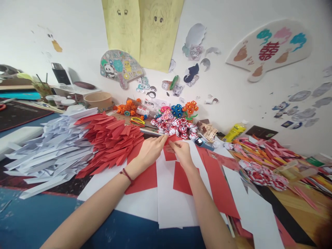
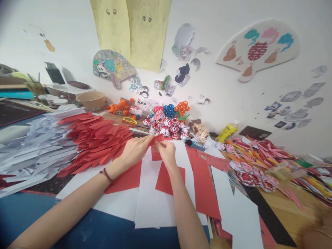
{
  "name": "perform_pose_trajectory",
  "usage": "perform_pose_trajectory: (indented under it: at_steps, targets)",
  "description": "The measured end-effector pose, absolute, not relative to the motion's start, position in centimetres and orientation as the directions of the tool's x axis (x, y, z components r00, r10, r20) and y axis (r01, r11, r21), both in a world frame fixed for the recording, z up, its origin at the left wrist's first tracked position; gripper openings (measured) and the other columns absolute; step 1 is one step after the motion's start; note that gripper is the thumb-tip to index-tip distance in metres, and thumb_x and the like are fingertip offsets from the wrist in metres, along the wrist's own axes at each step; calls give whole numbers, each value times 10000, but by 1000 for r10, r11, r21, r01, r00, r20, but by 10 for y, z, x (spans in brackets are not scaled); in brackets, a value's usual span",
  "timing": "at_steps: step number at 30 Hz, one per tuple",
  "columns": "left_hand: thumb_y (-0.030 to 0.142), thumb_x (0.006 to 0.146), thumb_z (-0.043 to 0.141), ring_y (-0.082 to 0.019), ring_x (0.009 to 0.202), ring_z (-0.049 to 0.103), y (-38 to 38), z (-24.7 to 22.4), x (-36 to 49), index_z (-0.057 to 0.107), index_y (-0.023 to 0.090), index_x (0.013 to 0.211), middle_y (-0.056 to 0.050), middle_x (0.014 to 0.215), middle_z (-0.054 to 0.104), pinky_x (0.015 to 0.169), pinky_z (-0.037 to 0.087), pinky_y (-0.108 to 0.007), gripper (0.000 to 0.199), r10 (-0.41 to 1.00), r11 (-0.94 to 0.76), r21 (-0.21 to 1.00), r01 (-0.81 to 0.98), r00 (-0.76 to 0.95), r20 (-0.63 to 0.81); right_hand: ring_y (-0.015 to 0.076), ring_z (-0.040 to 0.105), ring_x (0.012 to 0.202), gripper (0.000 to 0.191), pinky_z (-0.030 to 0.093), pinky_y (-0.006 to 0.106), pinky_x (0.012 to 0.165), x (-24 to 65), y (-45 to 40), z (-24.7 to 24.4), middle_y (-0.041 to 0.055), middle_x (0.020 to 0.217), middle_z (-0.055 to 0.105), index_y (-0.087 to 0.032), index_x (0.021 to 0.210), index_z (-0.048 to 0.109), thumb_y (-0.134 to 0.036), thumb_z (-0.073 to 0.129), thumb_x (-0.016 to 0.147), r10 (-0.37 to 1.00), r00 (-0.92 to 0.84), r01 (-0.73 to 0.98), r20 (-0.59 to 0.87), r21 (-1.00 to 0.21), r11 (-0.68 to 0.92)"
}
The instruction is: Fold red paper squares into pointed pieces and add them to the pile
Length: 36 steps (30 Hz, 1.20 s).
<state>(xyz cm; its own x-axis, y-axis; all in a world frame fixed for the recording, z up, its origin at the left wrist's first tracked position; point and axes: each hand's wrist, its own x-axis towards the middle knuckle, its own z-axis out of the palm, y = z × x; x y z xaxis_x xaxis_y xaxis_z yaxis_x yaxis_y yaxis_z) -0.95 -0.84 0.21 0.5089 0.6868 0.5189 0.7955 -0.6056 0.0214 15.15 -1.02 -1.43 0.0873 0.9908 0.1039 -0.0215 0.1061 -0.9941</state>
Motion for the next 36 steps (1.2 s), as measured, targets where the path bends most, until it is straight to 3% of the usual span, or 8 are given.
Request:
perform_pose_trajectory:
  at_steps: [5, 8, 11, 14, 17, 20, 25, 36]
  targets:
    - [107, 870, 410, -207, 945, 628, -9, 4, -8, 395, 170, 1378, -123, 1339, 542, 781, 460, -305, 512, 643, -650, -50, 758, 584, 495, 255, 697, 673, 445, 587, 360, 619, 151, -11, -13, 89, 743, 726, -149, 743, 695, -591, 659, 712, 982, 126, 23, 144, -990, 142]
    - [129, 894, 406, -217, 974, 620, -13, 7, -6, 415, 181, 1375, -113, 1347, 540, 798, 450, -315, 483, 637, -667, -15, 745, 580, 508, 244, 693, 646, 424, 590, 368, 644, 153, -11, -12, 86, 728, 722, -157, 732, 688, -579, 650, 728, 969, 167, 82, 182, -982, 170]
    - [222, 929, 407, -221, 1016, 617, -15, 9, -3, 462, 217, 1346, -82, 1308, 580, 822, 448, -311, 421, 665, -678, 128, 724, 529, 527, 240, 690, 624, 375, 589, 373, 639, 156, -10, -13, 69, 711, 721, -174, 757, 686, -547, 657, 728, 961, 183, 101, 208, -976, 192]
    - [319, 943, 407, -213, 1023, 628, -14, 10, -3, 540, 261, 1272, -48, 1221, 643, 803, 458, -281, 360, 750, -630, 369, 684, 411, 519, 242, 689, 621, 337, 589, 375, 633, 159, -8, -13, 61, 702, 723, -185, 765, 684, -518, 672, 715, 964, 183, 95, 195, -979, 180]
    - [353, 919, 455, -201, 927, 659, -8, 9, -6, 628, 255, 1153, -45, 1088, 701, 734, 466, -252, 307, 823, -556, 556, 617, 318, 470, 248, 694, 636, 323, 590, 378, 650, 160, -8, -12, 54, 692, 722, -192, 755, 681, -511, 675, 706, 964, 188, 106, 188, -980, 170]
    - [339, 881, 512, -183, 828, 667, -2, 5, -8, 678, 228, 1043, -42, 978, 724, 684, 471, -235, 257, 849, -528, 665, 528, 303, 434, 246, 694, 641, 319, 591, 374, 650, 159, -9, -11, 52, 705, 723, -189, 766, 686, -503, 671, 713, 963, 178, 113, 201, -977, 183]
    - [354, 817, 584, -160, 721, 656, 5, -3, -7, 690, 198, 1008, -44, 861, 724, 643, 486, -226, 269, 878, -473, 772, 425, 305, 369, 240, 695, 704, 337, 587, 351, 652, 159, -11, -10, 59, 830, 739, -184, 861, 717, -486, 665, 719, 955, 181, 154, 235, -966, 209]
    - [376, 746, 659, -170, 713, 672, 8, -9, -6, 683, 167, 889, -56, 808, 726, 644, 510, -236, 254, 903, -412, 861, 297, 262, 341, 245, 697, 724, 337, 582, 365, 673, 157, -16, -4, 55, 830, 738, -180, 893, 737, -472, 631, 761, 967, 82, 127, 243, -964, 232]
